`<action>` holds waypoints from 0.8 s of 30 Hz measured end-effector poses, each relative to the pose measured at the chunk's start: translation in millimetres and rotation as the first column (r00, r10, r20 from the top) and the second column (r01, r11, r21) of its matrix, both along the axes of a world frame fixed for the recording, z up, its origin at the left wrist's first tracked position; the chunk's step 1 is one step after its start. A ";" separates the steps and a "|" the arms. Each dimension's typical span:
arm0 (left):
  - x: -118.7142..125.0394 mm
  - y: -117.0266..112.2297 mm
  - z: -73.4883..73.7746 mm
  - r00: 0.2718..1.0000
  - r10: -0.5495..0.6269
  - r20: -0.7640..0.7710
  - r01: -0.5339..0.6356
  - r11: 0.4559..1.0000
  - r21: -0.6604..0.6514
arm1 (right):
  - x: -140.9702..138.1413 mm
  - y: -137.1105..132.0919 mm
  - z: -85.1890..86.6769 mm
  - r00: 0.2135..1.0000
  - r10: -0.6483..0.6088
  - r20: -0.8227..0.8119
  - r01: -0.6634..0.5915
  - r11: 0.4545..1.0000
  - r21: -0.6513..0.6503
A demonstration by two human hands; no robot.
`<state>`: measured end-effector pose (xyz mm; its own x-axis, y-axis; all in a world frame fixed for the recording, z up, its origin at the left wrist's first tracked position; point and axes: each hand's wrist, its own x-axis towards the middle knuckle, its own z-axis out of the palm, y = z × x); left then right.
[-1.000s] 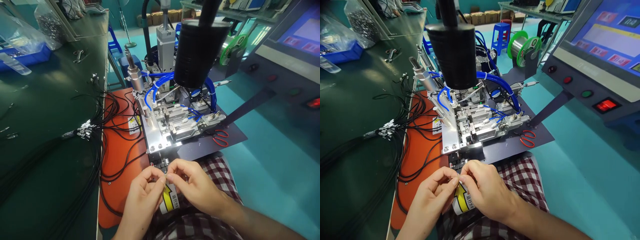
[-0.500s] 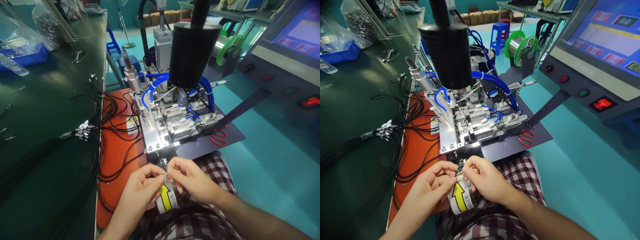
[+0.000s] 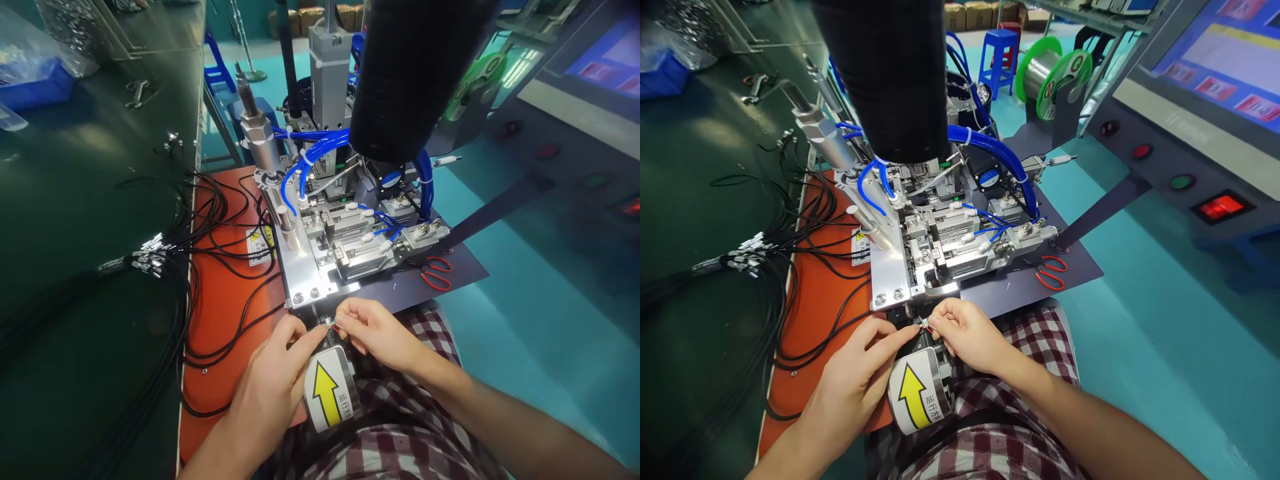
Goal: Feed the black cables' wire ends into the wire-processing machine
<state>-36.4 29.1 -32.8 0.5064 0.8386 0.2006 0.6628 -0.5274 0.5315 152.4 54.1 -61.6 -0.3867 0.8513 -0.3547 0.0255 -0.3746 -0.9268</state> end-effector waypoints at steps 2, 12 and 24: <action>-1.1 0.9 -1.7 1.000 0.004 0.000 -0.004 1.000 0.008 | -0.5 1.1 -0.4 1.000 0.001 0.005 -0.001 1.000 -0.005; -3.3 1.7 -13.6 1.000 -0.007 0.008 0.006 1.000 0.012 | 2.7 2.1 2.6 0.997 0.014 0.072 -0.015 1.000 0.012; -1.8 -0.8 -14.2 1.000 0.026 -0.003 -0.026 0.999 -0.020 | 0.8 1.3 -1.3 0.997 0.001 0.077 -0.001 1.000 0.003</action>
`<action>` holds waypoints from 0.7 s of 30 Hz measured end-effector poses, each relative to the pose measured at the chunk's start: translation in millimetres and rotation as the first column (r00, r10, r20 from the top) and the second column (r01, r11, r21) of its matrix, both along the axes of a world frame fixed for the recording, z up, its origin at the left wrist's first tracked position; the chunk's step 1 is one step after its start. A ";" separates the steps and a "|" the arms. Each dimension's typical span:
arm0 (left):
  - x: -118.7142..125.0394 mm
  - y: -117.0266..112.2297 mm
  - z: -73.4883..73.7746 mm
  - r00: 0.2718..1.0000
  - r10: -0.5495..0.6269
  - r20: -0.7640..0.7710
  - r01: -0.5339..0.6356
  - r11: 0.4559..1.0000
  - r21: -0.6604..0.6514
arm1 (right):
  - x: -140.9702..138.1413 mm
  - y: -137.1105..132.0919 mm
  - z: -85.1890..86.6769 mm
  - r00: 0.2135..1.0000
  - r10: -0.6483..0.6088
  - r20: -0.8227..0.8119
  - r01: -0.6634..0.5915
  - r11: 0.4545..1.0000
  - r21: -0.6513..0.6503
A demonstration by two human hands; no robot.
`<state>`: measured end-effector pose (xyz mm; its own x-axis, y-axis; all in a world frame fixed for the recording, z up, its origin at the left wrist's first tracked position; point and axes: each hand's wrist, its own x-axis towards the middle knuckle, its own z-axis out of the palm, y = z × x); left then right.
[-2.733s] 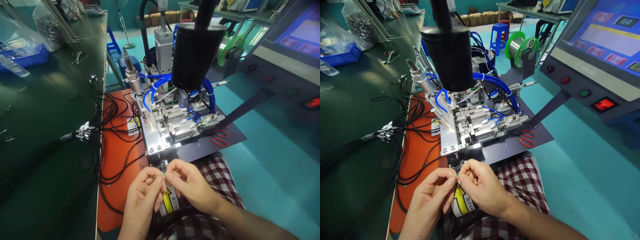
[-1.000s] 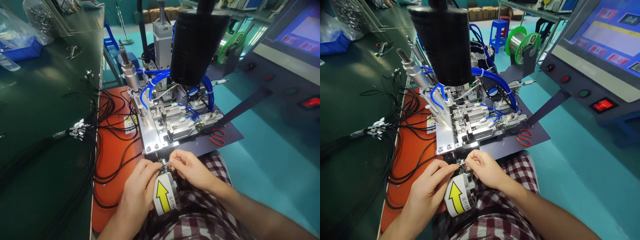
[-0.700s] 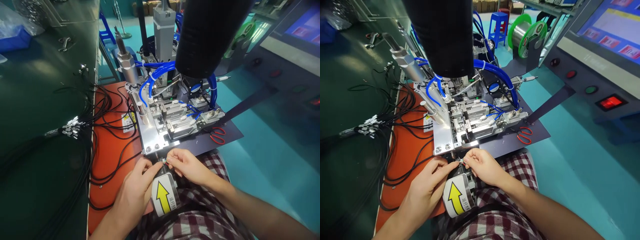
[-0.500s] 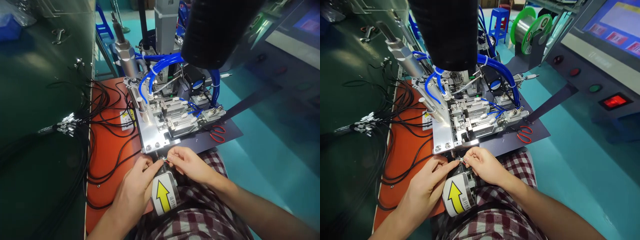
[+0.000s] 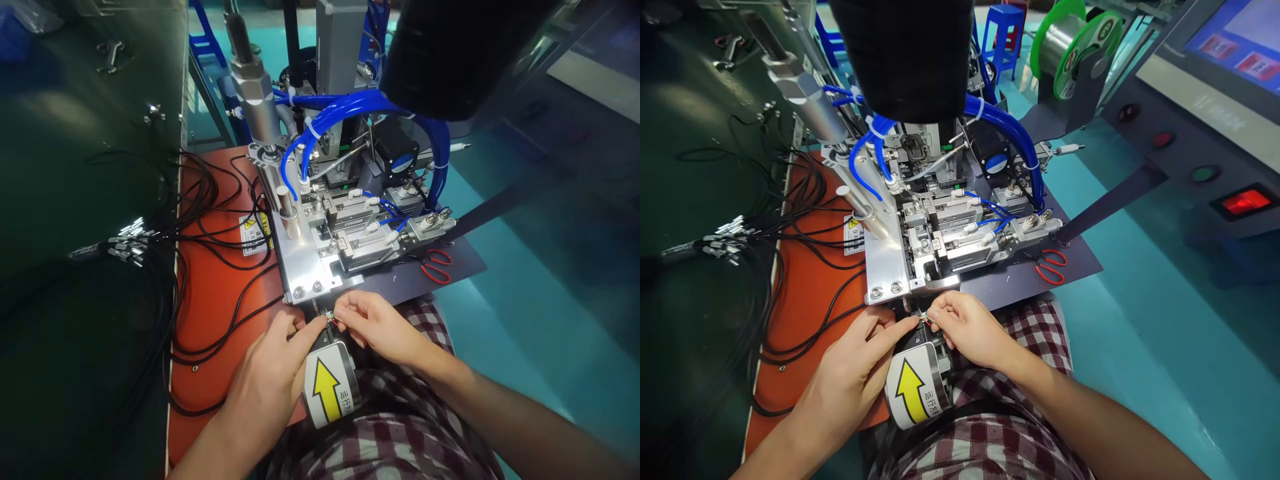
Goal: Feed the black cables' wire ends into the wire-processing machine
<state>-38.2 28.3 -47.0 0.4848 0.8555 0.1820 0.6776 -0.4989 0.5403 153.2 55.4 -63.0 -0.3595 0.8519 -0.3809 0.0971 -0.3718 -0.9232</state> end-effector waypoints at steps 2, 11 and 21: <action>0.2 0.0 1.3 1.000 -0.008 -0.022 0.008 1.000 -0.004 | -0.8 -0.8 -0.8 1.000 -0.006 -0.008 0.006 1.000 0.005; 1.9 -0.4 2.8 0.997 -0.003 -0.080 0.006 0.999 0.043 | -3.8 -2.9 -0.6 0.993 -0.045 -0.110 0.035 0.995 -0.093; 3.2 0.1 2.0 0.998 -0.005 -0.066 0.008 0.999 0.047 | -4.0 -7.3 -0.1 0.993 -0.065 0.100 0.057 0.995 0.079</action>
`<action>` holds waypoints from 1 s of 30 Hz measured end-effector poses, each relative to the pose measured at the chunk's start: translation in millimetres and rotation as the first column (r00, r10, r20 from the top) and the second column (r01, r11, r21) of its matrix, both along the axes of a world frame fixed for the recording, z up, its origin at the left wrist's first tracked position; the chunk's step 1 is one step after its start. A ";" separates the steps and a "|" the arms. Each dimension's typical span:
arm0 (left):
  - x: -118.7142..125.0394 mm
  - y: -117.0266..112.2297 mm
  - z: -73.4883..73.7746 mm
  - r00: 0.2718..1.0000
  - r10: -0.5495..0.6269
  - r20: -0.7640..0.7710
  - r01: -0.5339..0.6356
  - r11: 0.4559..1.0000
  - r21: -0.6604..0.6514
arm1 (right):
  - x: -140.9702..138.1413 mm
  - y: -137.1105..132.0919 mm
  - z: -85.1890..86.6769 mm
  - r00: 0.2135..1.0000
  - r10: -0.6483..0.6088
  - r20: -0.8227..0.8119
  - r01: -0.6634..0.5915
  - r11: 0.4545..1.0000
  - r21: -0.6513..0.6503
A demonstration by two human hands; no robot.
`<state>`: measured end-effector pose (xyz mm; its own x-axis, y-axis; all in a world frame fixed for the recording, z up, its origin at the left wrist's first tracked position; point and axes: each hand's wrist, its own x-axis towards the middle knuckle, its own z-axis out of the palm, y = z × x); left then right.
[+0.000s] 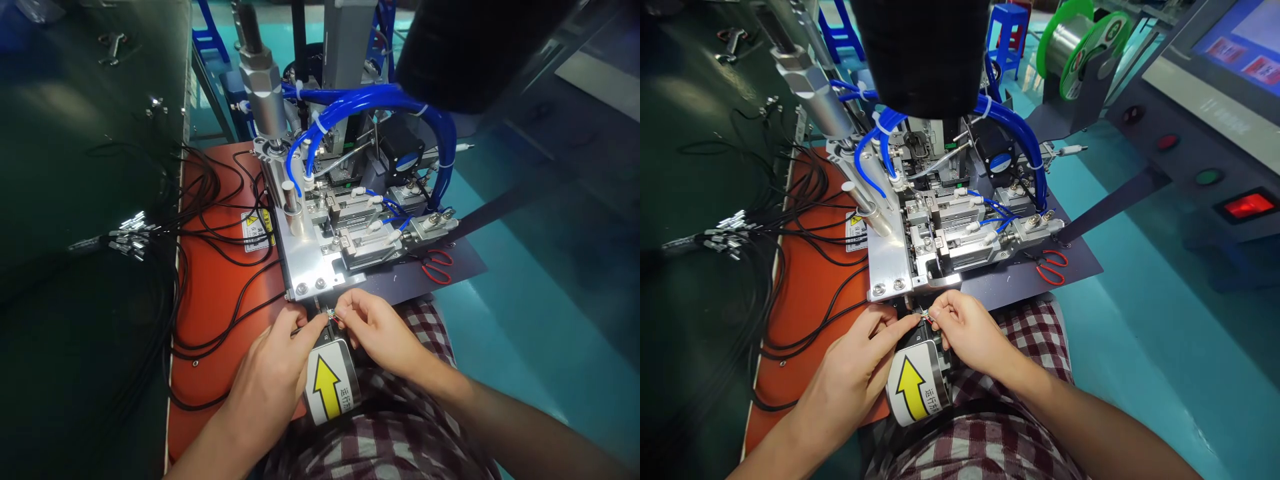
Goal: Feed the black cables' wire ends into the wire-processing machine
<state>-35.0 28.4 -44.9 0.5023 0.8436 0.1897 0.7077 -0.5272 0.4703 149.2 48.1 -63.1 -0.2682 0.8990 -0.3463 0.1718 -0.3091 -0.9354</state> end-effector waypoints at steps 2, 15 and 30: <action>0.1 0.1 0.0 1.000 0.007 0.001 -0.007 1.000 0.000 | 1.3 2.5 -0.1 0.998 0.038 -0.054 -0.042 0.997 -0.067; -0.8 0.8 0.5 1.000 -0.002 0.006 0.002 1.000 -0.025 | 4.6 7.6 0.7 0.986 0.065 -0.155 -0.089 0.984 -0.154; -0.8 -1.5 -1.0 0.998 -0.029 -0.057 0.029 1.000 -0.004 | -3.8 -0.9 -8.5 0.977 -0.054 -0.209 0.040 0.997 -0.071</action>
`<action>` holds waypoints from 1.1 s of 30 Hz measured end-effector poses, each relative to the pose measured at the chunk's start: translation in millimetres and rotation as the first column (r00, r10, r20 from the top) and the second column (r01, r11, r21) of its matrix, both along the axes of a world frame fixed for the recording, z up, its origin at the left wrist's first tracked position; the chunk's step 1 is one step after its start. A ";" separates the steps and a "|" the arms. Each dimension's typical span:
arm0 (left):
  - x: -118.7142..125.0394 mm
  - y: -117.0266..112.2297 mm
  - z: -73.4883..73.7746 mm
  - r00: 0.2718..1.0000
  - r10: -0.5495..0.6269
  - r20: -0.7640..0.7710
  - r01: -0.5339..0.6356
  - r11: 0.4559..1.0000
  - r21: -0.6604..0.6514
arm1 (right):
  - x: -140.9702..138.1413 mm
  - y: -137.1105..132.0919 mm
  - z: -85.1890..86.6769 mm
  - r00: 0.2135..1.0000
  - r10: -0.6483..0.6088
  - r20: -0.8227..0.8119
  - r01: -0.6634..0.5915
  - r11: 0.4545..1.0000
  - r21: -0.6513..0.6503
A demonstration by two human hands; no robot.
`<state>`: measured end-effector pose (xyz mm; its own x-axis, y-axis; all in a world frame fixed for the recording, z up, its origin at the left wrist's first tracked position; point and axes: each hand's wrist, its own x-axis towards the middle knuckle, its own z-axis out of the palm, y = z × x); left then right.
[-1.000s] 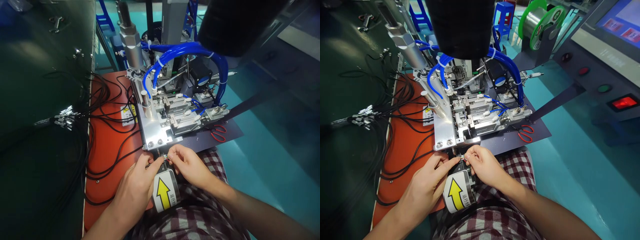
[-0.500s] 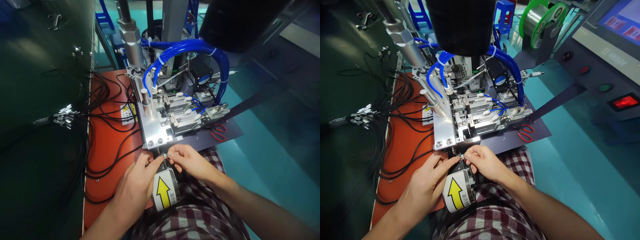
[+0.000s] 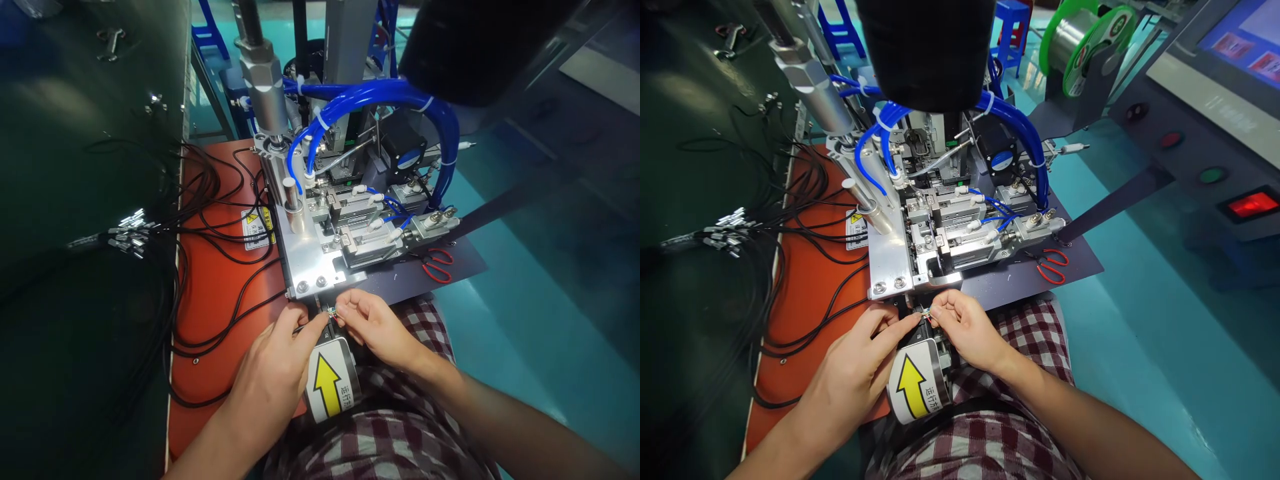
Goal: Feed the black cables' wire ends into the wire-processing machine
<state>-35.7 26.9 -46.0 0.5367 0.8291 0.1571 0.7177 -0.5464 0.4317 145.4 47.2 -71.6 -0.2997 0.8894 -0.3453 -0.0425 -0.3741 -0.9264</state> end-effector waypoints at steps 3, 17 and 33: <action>-0.4 -2.9 -3.2 1.000 0.018 -0.016 -0.018 1.000 0.004 | -1.0 -1.8 -5.3 0.999 -0.033 -0.034 0.034 0.998 0.043; -0.5 -3.9 -4.2 0.999 0.036 -0.001 -0.036 0.999 0.006 | -0.5 -2.8 -8.7 0.999 -0.046 -0.002 0.046 0.994 0.104; 0.9 -1.4 -1.4 1.000 0.017 -0.014 -0.017 1.000 -0.005 | 2.7 -3.8 18.0 0.827 -0.049 0.560 -0.166 0.931 0.326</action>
<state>-34.8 25.5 -47.3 0.5241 0.8390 0.1459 0.7329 -0.5317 0.4244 148.1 43.4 -53.6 -0.2100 0.9675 -0.1408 0.5243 -0.0101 -0.8515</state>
